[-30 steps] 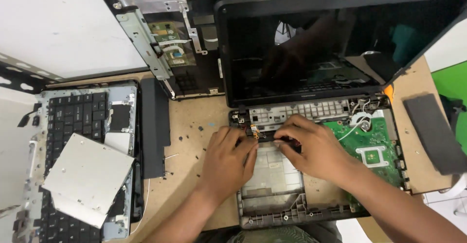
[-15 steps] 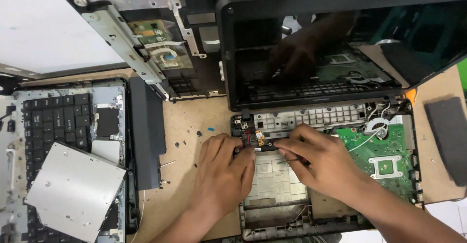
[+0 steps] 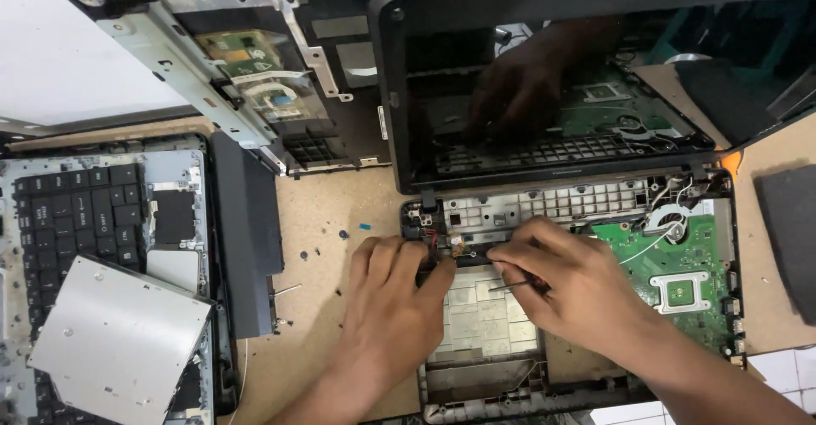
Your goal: The person is disassembling a laptop, removing screws with a precision screwdriver and disconnecting internal components and cables.
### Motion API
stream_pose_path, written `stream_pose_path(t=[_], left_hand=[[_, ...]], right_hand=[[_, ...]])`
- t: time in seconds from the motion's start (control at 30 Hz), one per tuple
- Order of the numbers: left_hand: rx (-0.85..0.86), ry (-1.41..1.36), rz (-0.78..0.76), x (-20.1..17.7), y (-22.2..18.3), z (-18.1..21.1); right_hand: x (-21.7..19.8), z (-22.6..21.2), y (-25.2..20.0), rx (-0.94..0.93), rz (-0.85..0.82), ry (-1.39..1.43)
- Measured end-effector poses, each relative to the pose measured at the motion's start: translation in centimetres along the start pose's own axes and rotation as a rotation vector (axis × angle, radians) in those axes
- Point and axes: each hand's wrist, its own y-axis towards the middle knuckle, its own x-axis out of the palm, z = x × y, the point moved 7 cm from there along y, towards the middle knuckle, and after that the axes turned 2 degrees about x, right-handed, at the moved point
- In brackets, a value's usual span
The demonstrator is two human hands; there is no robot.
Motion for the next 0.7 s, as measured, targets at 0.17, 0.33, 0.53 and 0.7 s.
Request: stream_pose_path(t=[0.17, 0.33, 0.53, 0.7], left_hand=[[0.009, -0.013, -0.031, 0.26, -0.11, 0.02], [0.017, -0.034, 0.015, 0.21, -0.24, 0.08], [0.041, -0.032, 0.017, 0.33, -0.27, 0.37], [0.05, -0.065, -0.059, 0.78, -0.4, 0.55]], right_hand=[[0.38, -0.06, -0.07, -0.013, -0.068, 0.005], [0.27, -0.18, -0.31, -0.027, -0.075, -0.016], [-0.19, -0.22, -0.42, -0.077, -0.043, -0.014], [-0.13, 0.26, -0.73, -0.039, -0.098, -0.031]])
